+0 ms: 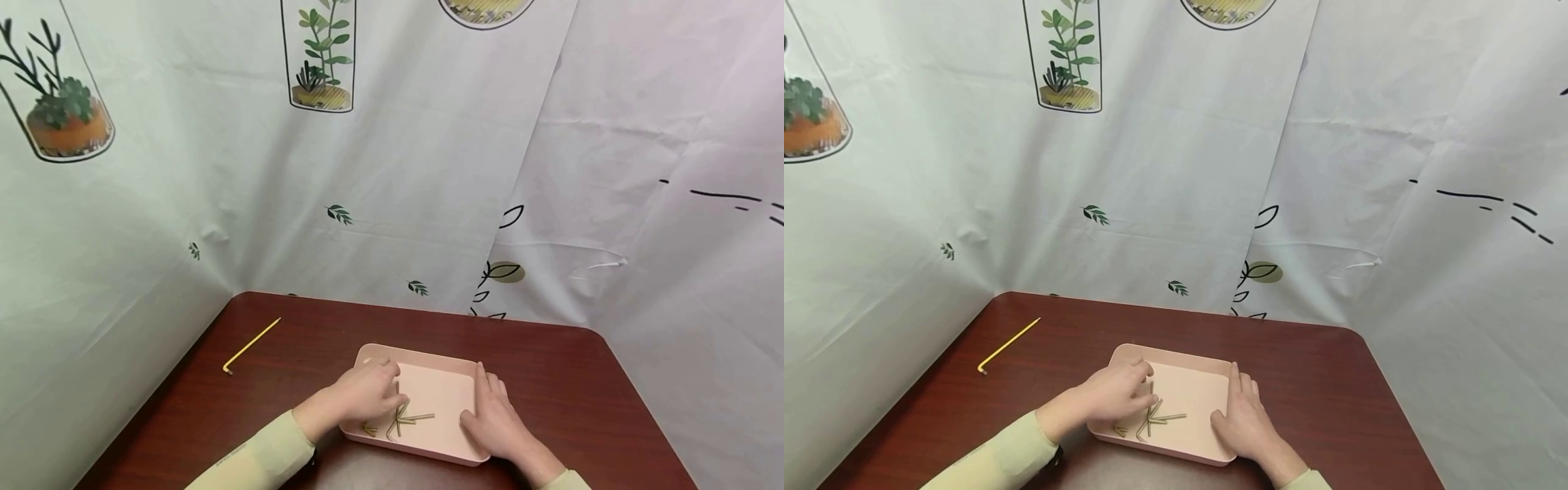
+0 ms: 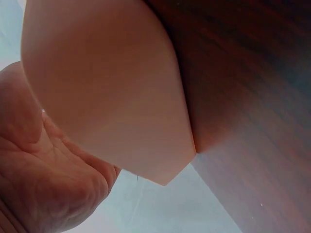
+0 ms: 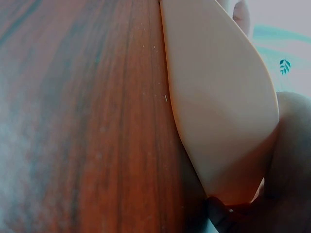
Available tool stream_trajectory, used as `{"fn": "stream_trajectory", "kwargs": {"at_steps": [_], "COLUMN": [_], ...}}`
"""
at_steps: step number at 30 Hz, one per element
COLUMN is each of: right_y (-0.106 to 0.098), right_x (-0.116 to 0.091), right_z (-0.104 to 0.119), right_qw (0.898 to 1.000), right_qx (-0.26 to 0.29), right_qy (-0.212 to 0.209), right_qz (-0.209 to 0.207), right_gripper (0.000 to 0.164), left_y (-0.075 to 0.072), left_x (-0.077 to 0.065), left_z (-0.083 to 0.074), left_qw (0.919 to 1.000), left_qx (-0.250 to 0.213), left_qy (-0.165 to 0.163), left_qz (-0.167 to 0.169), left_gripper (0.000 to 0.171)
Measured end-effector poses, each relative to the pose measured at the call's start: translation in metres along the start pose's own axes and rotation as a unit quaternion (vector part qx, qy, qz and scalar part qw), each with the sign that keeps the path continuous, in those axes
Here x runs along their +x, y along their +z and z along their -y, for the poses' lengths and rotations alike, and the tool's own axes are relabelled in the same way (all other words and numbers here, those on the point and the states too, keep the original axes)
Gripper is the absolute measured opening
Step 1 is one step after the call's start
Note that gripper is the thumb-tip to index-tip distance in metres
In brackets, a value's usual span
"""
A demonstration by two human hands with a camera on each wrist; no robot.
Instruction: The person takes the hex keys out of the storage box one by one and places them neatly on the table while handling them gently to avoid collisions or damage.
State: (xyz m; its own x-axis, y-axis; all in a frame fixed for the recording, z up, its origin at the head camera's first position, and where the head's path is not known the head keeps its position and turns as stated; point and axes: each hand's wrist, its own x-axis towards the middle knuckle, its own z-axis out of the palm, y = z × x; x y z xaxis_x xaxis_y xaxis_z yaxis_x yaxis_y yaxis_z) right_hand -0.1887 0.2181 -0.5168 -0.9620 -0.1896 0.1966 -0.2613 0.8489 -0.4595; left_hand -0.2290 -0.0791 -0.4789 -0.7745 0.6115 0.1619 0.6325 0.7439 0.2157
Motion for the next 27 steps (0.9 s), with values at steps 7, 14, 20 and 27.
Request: {"fn": "stream_trajectory", "kwargs": {"at_steps": [7,14,20,27], "right_y": [0.000,0.000,0.000,-0.003], "right_x": [0.002,0.001,0.000,0.000], "right_z": [-0.001,-0.001,0.000,0.001], "right_qw": [1.000,1.000,1.000,1.000], "right_qx": [-0.004,0.000,0.000,-0.001], "right_qy": [-0.013,0.000,0.000,-0.002], "right_qz": [-0.012,0.003,0.002,0.000], "right_gripper": [0.098,0.099,0.099,0.099], "left_y": [0.004,0.010,0.014,0.013], "left_x": [-0.001,0.001,0.005,0.007], "left_z": [-0.003,-0.003,0.000,-0.002], "left_qw": [0.9999,1.0000,0.9999,0.9996], "left_qx": [-0.005,0.001,-0.002,0.019], "left_qy": [-0.003,-0.007,-0.010,-0.013], "left_qz": [0.013,0.006,0.006,0.014], "left_gripper": [0.030,0.027,0.026,0.029]}}
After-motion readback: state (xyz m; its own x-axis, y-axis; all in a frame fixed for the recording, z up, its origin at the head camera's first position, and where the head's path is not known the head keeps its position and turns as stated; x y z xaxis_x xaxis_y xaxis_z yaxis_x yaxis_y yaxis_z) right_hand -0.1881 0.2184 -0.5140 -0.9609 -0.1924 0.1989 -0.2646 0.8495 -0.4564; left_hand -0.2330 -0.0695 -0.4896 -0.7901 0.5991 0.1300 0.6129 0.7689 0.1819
